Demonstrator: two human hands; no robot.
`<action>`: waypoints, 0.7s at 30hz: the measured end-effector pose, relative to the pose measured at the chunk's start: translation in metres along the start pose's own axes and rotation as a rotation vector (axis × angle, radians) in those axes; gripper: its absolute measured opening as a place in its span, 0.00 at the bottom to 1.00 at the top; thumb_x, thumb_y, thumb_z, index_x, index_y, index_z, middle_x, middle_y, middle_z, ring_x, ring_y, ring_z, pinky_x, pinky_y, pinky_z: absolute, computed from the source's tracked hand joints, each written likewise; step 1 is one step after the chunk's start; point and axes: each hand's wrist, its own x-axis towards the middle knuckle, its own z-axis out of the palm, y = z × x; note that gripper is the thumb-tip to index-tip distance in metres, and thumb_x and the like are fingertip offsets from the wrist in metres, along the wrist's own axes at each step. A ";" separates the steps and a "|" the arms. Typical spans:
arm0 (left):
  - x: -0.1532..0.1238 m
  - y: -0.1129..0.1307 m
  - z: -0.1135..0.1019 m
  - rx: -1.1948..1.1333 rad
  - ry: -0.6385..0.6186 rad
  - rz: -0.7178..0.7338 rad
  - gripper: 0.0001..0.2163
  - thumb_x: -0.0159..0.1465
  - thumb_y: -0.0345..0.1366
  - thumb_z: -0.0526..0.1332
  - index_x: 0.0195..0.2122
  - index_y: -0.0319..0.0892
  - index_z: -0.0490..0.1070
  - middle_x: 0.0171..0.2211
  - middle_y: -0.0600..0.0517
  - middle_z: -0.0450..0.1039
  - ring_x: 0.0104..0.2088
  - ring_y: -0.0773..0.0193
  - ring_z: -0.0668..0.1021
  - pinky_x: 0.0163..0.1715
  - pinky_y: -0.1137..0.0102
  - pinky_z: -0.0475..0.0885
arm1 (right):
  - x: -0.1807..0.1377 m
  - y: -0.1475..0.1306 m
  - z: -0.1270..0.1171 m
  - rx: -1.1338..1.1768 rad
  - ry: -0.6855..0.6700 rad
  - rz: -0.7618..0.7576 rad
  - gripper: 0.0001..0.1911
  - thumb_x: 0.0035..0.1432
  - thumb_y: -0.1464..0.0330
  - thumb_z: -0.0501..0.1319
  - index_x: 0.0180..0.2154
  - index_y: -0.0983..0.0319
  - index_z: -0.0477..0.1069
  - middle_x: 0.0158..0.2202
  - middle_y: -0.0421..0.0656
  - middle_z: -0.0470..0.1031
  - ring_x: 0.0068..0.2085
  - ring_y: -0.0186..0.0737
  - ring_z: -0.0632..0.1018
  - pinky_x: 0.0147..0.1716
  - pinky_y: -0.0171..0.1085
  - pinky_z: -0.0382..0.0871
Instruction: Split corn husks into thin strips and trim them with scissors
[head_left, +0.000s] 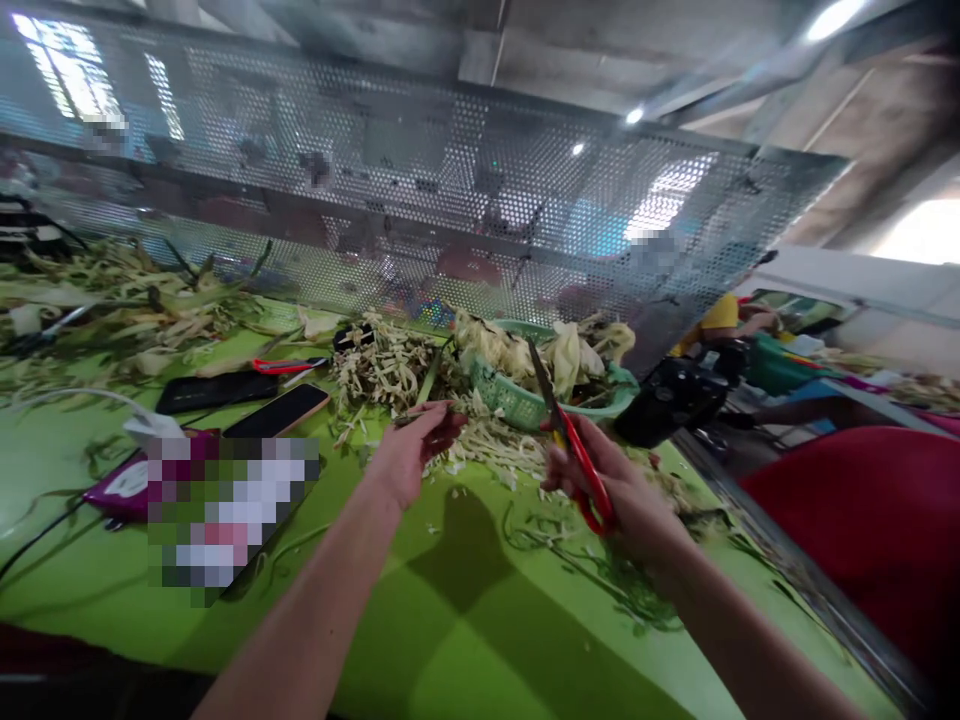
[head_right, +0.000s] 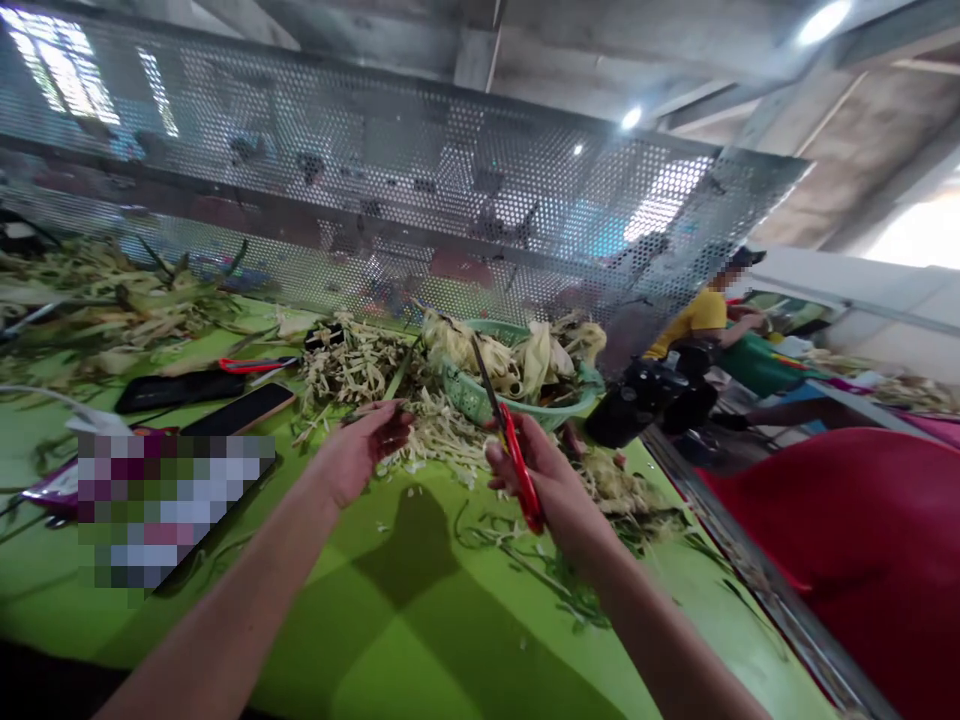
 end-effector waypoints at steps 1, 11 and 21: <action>0.001 0.002 0.000 -0.052 0.023 0.001 0.09 0.55 0.35 0.66 0.36 0.39 0.75 0.30 0.50 0.78 0.30 0.68 0.78 0.35 0.72 0.72 | -0.004 0.002 -0.006 -0.062 -0.011 -0.005 0.30 0.53 0.51 0.62 0.54 0.56 0.63 0.30 0.40 0.70 0.29 0.36 0.73 0.34 0.37 0.73; 0.001 0.009 0.000 -0.228 0.094 0.019 0.05 0.59 0.32 0.62 0.36 0.40 0.73 0.30 0.51 0.77 0.26 0.72 0.75 0.31 0.74 0.72 | -0.016 0.018 -0.016 -0.550 -0.222 -0.034 0.23 0.57 0.55 0.59 0.52 0.58 0.67 0.38 0.43 0.74 0.39 0.45 0.75 0.40 0.40 0.70; -0.004 0.012 0.002 -0.263 0.088 -0.018 0.05 0.60 0.32 0.61 0.36 0.40 0.73 0.31 0.51 0.77 0.25 0.73 0.74 0.29 0.75 0.72 | -0.004 0.020 0.012 -0.613 -0.194 -0.066 0.22 0.56 0.55 0.60 0.48 0.59 0.67 0.34 0.42 0.74 0.39 0.47 0.75 0.40 0.40 0.68</action>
